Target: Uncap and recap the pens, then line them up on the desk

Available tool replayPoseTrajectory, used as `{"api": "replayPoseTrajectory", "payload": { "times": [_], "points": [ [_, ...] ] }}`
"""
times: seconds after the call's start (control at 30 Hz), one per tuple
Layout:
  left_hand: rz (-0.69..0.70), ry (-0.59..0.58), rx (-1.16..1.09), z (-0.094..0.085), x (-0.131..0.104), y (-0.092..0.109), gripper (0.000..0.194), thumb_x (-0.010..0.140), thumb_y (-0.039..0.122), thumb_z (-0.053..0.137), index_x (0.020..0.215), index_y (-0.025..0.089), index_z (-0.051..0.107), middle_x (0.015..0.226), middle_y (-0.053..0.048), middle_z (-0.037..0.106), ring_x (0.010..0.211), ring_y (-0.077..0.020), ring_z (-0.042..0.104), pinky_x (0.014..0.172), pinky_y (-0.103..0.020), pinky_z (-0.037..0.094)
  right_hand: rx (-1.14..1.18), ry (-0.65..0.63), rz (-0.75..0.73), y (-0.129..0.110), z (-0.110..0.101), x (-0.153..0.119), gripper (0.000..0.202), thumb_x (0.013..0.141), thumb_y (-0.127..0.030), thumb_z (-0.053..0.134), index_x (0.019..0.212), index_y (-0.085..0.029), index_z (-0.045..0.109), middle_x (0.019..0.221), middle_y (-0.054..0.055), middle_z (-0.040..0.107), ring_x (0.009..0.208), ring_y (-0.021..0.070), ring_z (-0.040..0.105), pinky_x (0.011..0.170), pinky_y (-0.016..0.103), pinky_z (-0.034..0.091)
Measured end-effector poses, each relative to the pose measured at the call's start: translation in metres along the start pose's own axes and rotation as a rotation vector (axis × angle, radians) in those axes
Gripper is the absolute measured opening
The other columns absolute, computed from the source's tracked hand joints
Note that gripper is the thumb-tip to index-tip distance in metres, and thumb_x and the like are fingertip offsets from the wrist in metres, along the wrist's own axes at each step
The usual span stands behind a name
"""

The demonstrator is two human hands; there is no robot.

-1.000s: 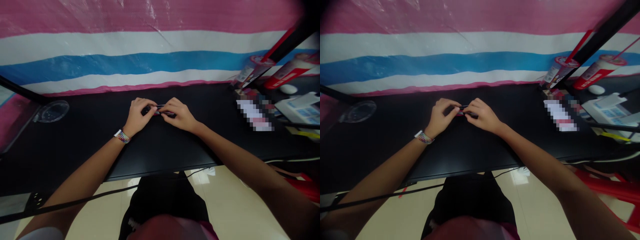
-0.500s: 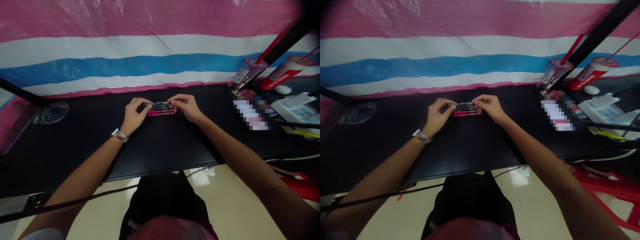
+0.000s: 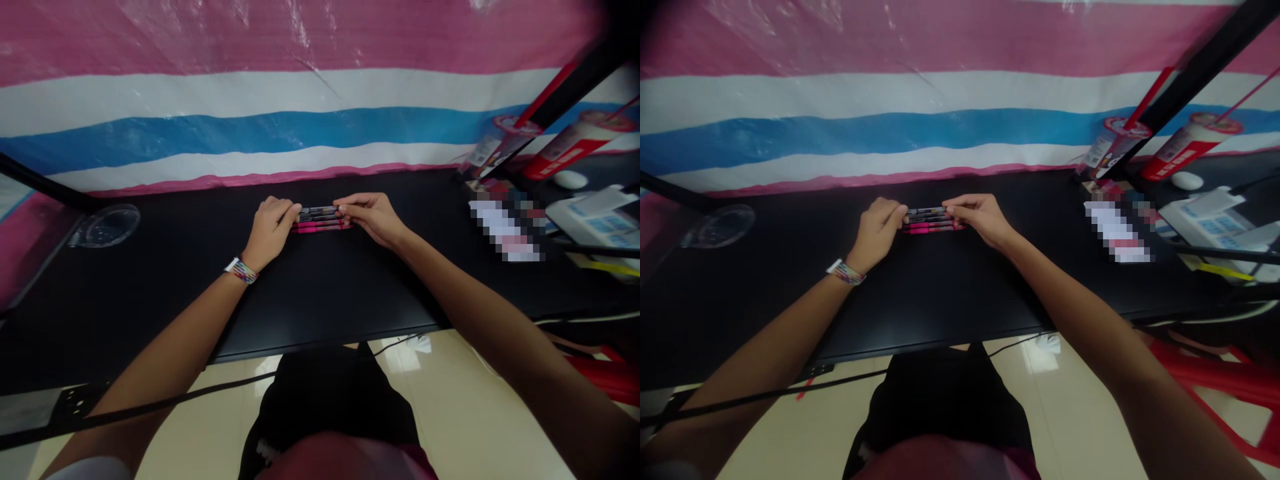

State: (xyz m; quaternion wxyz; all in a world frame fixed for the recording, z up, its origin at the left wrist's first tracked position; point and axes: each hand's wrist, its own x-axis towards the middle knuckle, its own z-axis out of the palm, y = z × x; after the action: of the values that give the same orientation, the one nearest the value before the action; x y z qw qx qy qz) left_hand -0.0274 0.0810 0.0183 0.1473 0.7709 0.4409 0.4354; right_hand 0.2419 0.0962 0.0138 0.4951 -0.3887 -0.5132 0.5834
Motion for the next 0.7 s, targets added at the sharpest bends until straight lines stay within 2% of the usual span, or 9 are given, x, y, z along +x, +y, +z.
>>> {"api": "replayPoseTrajectory", "payload": {
  "times": [0.07,0.13,0.2,0.3,0.4,0.43,0.5,0.6,0.7],
  "points": [
    [-0.011,0.025,-0.054,-0.0002,-0.0002,-0.0008,0.032,0.109,0.057,0.065,0.098,0.029,0.076,0.098,-0.004,0.079,0.095,-0.0264,0.068,0.100,-0.046,0.053,-0.002,0.006,-0.020,-0.0012,-0.0027,0.0007,0.032,0.073,-0.041,0.102,0.097,-0.023,0.092,0.091,0.005,0.083,0.075,0.0163,0.070,0.075,0.036,0.063],
    [-0.021,0.060,-0.106,-0.0002,-0.0004,-0.0013,0.023,0.103,0.050,0.076,0.113,0.030,0.079,0.112,-0.004,0.082,0.102,-0.0257,0.072,0.102,-0.044,0.055,0.023,0.013,-0.032,-0.0022,-0.0052,0.0019,0.032,0.074,-0.039,0.101,0.099,-0.023,0.091,0.089,0.005,0.083,0.075,0.0158,0.070,0.074,0.034,0.062],
    [-0.041,0.063,-0.114,-0.0001,-0.0004,-0.0018,0.022,0.105,0.049,0.073,0.099,0.028,0.080,0.102,-0.004,0.083,0.099,-0.0248,0.074,0.101,-0.043,0.056,0.034,0.023,-0.032,-0.0026,-0.0067,0.0031,0.031,0.073,-0.038,0.102,0.097,-0.022,0.090,0.088,0.004,0.083,0.073,0.0152,0.069,0.073,0.034,0.061],
    [-0.099,0.056,-0.123,0.0001,0.0002,-0.0033,0.049,0.114,0.051,0.057,0.074,0.027,0.072,0.080,-0.004,0.078,0.088,-0.0230,0.073,0.098,-0.043,0.057,0.011,0.036,-0.020,-0.0019,-0.0069,0.0046,0.030,0.072,-0.039,0.101,0.093,-0.022,0.089,0.090,0.005,0.082,0.074,0.0155,0.068,0.073,0.035,0.062],
    [-0.133,0.080,-0.234,0.0005,0.0018,-0.0060,0.022,0.104,0.049,0.075,0.103,0.028,0.079,0.084,-0.002,0.077,0.085,-0.0214,0.073,0.094,-0.040,0.059,0.001,0.060,-0.014,-0.0004,-0.0069,0.0054,0.029,0.072,-0.039,0.100,0.093,-0.022,0.089,0.091,0.005,0.082,0.074,0.0154,0.067,0.074,0.035,0.063],
    [-0.137,0.083,-0.275,0.0007,0.0023,-0.0069,0.023,0.099,0.046,0.081,0.111,0.028,0.078,0.086,-0.001,0.077,0.085,-0.0210,0.074,0.092,-0.039,0.060,0.006,0.068,-0.015,0.0000,-0.0069,0.0056,0.029,0.073,-0.039,0.100,0.094,-0.022,0.089,0.091,0.005,0.082,0.074,0.0152,0.067,0.074,0.035,0.063],
    [-0.150,0.066,-0.318,0.0012,0.0034,-0.0083,0.022,0.099,0.047,0.080,0.104,0.026,0.076,0.084,-0.001,0.075,0.084,-0.0204,0.074,0.090,-0.038,0.060,0.020,0.070,-0.019,0.0007,-0.0071,0.0057,0.030,0.073,-0.039,0.101,0.097,-0.023,0.089,0.090,0.005,0.083,0.073,0.0148,0.067,0.073,0.034,0.063],
    [-0.183,0.047,-0.317,0.0018,0.0044,-0.0094,0.038,0.109,0.053,0.065,0.085,0.025,0.070,0.072,-0.002,0.071,0.076,-0.0194,0.071,0.087,-0.038,0.059,0.029,0.062,-0.020,0.0016,-0.0070,0.0055,0.032,0.074,-0.040,0.102,0.099,-0.024,0.091,0.091,0.005,0.084,0.075,0.0153,0.068,0.075,0.035,0.065],
    [-0.173,0.075,-0.338,0.0018,0.0047,-0.0100,0.028,0.096,0.050,0.083,0.105,0.026,0.074,0.087,-0.002,0.076,0.085,-0.0203,0.074,0.090,-0.038,0.060,0.018,0.090,-0.008,0.0027,-0.0076,0.0058,0.033,0.073,-0.042,0.102,0.099,-0.024,0.091,0.091,0.005,0.084,0.077,0.0159,0.069,0.079,0.035,0.066]
  ]
}}
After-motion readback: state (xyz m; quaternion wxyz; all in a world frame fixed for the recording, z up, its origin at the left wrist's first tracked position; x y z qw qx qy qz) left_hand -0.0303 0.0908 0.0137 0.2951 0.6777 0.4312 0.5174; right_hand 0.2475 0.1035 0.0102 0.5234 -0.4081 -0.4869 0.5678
